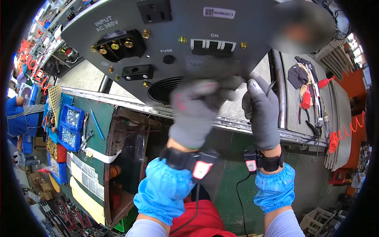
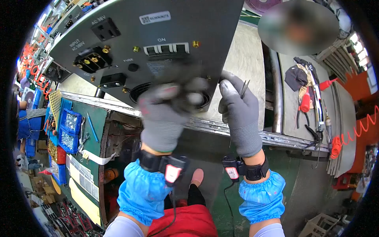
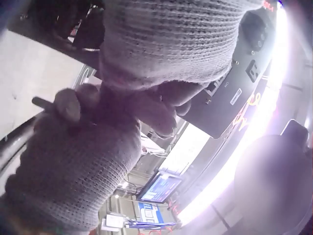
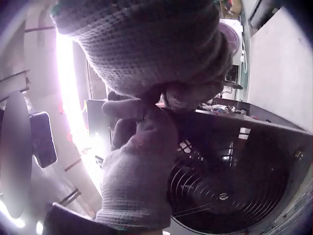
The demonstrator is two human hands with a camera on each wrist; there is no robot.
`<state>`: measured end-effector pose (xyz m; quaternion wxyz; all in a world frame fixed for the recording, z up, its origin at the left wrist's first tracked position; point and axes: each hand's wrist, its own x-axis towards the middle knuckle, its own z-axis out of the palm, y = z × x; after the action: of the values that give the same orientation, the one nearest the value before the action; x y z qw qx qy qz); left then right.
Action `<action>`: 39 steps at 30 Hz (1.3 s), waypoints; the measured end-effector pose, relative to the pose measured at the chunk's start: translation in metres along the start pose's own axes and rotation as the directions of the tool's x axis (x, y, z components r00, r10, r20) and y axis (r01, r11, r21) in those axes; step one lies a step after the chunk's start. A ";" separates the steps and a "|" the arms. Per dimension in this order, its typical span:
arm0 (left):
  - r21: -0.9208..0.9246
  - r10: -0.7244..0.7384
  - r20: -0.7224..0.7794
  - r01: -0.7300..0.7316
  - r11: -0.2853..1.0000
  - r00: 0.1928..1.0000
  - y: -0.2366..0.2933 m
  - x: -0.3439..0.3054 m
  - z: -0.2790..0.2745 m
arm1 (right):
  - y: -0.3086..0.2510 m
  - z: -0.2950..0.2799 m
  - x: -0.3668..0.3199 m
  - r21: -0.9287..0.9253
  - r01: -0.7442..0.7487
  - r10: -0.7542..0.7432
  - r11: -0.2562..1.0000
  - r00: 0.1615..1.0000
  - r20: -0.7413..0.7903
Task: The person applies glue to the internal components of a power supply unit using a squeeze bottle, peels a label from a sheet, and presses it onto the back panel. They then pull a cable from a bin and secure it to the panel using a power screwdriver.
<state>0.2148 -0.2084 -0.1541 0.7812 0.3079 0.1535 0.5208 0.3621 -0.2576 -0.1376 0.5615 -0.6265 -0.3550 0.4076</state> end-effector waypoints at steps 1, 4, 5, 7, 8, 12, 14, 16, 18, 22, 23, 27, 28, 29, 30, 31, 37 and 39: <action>-0.430 -0.036 -0.026 0.021 0.903 0.999 0.007 -0.004 -0.019 | 0.005 -0.001 0.002 0.001 0.026 -0.026 1.000 1.000 0.006; -0.011 0.299 -0.085 -0.301 0.954 0.951 0.025 -0.031 -0.076 | 0.003 0.004 0.000 -0.018 0.101 -0.102 0.995 0.994 -0.031; 0.443 0.359 -0.184 -0.248 0.861 0.915 0.029 -0.048 -0.095 | 0.003 0.009 0.002 -0.070 0.190 -0.194 0.979 0.979 -0.058; -0.097 -0.021 -0.404 -0.020 0.995 0.915 0.039 -0.093 -0.135 | 0.003 0.021 0.007 -0.153 0.423 -0.439 0.893 0.894 -0.093; -0.030 -0.141 -0.355 0.140 0.990 0.924 0.035 -0.124 -0.165 | 0.001 0.024 0.008 -0.294 0.468 -0.510 0.833 0.856 -0.083; 0.514 -0.277 -0.518 0.554 0.655 0.809 0.024 -0.273 -0.222 | -0.004 0.031 0.006 -0.406 0.410 -0.466 0.817 0.884 -0.045; 0.974 -0.249 -0.036 -0.022 -0.226 0.968 0.009 -0.371 -0.266 | 0.010 0.042 -0.013 -0.537 0.329 -0.461 0.777 0.878 -0.129; 0.949 -0.222 -0.121 0.047 -0.312 0.968 -0.016 -0.473 -0.280 | 0.040 0.048 -0.034 -0.528 0.270 -0.396 0.805 0.907 -0.141; 0.717 -0.213 -0.694 0.635 -0.287 0.688 0.007 -0.523 -0.234 | 0.112 0.062 -0.050 -0.387 0.286 -0.309 0.877 0.951 0.003; 0.649 -0.383 -0.760 0.591 -0.479 0.525 0.016 -0.666 -0.253 | 0.169 0.204 -0.194 -0.357 0.507 -0.109 0.784 0.679 0.726; 0.585 -0.227 -0.807 0.685 -0.433 0.546 0.016 -0.694 -0.253 | 0.157 0.248 -0.229 -0.311 0.547 -0.131 0.778 0.624 0.770; 0.316 0.133 -0.939 0.948 -0.020 0.316 0.040 -0.754 -0.222 | 0.106 0.388 -0.300 -0.165 0.767 -0.197 0.621 0.356 0.914; 0.108 0.099 -0.992 0.930 0.350 0.077 0.052 -0.758 -0.212 | 0.106 0.418 -0.308 -0.114 0.813 -0.258 0.571 0.310 0.915; 0.026 0.044 -0.999 0.882 0.471 0.006 0.040 -0.779 -0.222 | 0.108 0.443 -0.318 -0.156 0.865 -0.273 0.477 0.314 0.909; 0.340 0.298 -0.914 0.920 0.193 0.275 -0.021 -0.831 -0.269 | 0.111 0.465 -0.325 -0.200 0.905 -0.291 0.377 0.320 0.902; 0.407 0.291 -0.880 0.912 0.056 0.375 -0.014 -0.841 -0.264 | 0.129 0.478 -0.320 -0.159 0.969 -0.326 0.186 0.214 0.921; 0.274 0.334 -0.919 0.947 0.165 0.208 -0.059 -0.895 -0.291 | 0.127 0.502 -0.344 -0.324 0.946 -0.002 0.004 0.324 0.946; 0.223 0.115 -0.968 0.974 -0.027 0.225 -0.012 -0.907 -0.292 | 0.114 0.510 -0.369 -0.294 0.954 -0.127 0.065 0.300 0.945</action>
<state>-0.3129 -0.9419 -0.4580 0.3698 0.3113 0.8754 0.0011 -0.2566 -0.3928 -0.2285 0.0560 -0.3609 -0.9287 0.0645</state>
